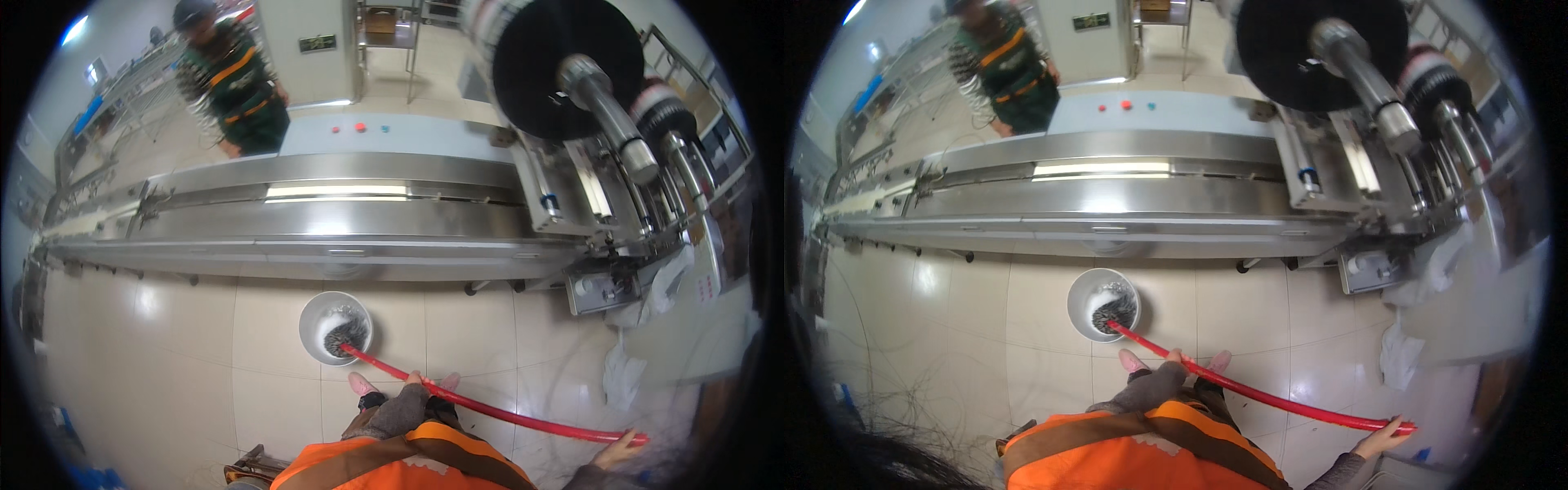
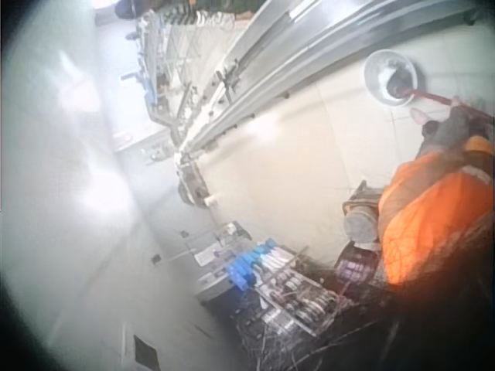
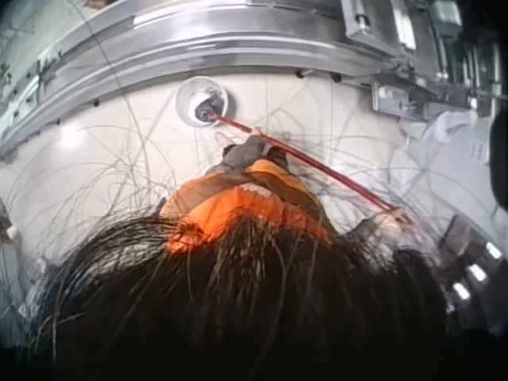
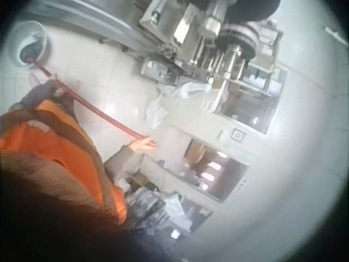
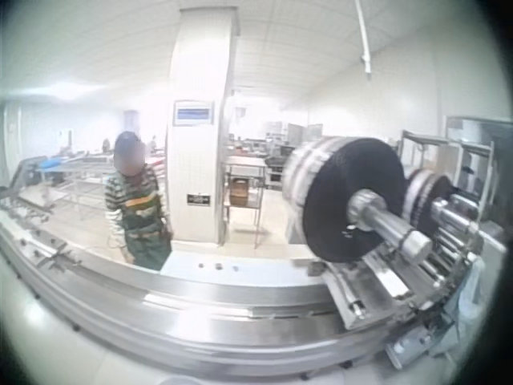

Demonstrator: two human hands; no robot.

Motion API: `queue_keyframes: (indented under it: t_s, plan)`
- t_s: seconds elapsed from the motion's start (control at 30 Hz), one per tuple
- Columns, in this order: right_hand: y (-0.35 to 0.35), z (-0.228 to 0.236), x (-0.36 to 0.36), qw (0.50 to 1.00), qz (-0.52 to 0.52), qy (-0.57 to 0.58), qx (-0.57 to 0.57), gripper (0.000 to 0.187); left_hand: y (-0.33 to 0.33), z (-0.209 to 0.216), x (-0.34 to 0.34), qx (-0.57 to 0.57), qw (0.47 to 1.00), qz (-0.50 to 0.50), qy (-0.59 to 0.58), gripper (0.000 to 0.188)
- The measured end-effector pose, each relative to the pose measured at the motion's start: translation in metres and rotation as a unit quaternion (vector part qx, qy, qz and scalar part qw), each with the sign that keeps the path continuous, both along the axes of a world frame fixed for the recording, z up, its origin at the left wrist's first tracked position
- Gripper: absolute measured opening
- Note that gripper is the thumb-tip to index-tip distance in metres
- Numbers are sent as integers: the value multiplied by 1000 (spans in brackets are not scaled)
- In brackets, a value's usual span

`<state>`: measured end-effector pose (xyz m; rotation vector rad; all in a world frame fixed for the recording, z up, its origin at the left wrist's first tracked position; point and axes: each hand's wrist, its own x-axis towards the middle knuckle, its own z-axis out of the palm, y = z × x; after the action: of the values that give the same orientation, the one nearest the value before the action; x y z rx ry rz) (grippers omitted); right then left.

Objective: The person mops the floor with a red-handled mop and a white bucket, then wipes a stainless steel conveyor belt with a green cloth. The person also uses a yellow-handled tool to scrape or adjust parts of the machinery while continuing to wipe surfaces.

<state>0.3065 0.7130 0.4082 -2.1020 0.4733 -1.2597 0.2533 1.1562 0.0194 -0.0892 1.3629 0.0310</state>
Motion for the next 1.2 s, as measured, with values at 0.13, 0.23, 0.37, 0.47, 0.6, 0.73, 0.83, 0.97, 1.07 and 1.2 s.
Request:
queue_keyframes:
  t_s: [0.13, 0.23, 0.37, 0.47, 0.6, 0.73, 0.83, 0.97, 1.07, 1.2]
  plan:
    - [-139, -123, -4, 961, -157, 158, -164, 50, -39, -8, -2, 49, 990, -103, 82, 21]
    - [-176, -169, 19, 921, -230, 261, -175, 55, -78, 11, 19, 127, 985, -49, 110, 18]
    - [-246, -249, 74, 926, -179, 329, -47, 67, -98, 20, 42, 105, 986, -37, 122, 16]
    - [-262, -276, 126, 918, -117, 375, 46, 65, -105, 14, 52, 103, 987, -9, 125, 18]
    - [-254, -294, 161, 922, -83, 356, 126, 64, -104, 28, 70, 131, 984, 5, 120, 17]
    - [-247, -276, 163, 904, -93, 398, 128, 64, -104, 43, 84, 120, 981, -10, 153, 16]
    - [-258, -271, 136, 906, -126, 389, 107, 63, -106, 30, 83, 109, 980, -22, 167, 14]
    - [-263, -246, 76, 897, -196, 374, 127, 63, -107, 3, 68, 88, 986, -42, 134, 13]
    - [-271, -236, 22, 885, -266, 374, 84, 62, -117, 28, 84, 111, 981, -102, 123, 13]
    - [-270, -232, -10, 897, -268, 338, 96, 61, -112, 69, 105, 107, 976, -162, 101, 13]
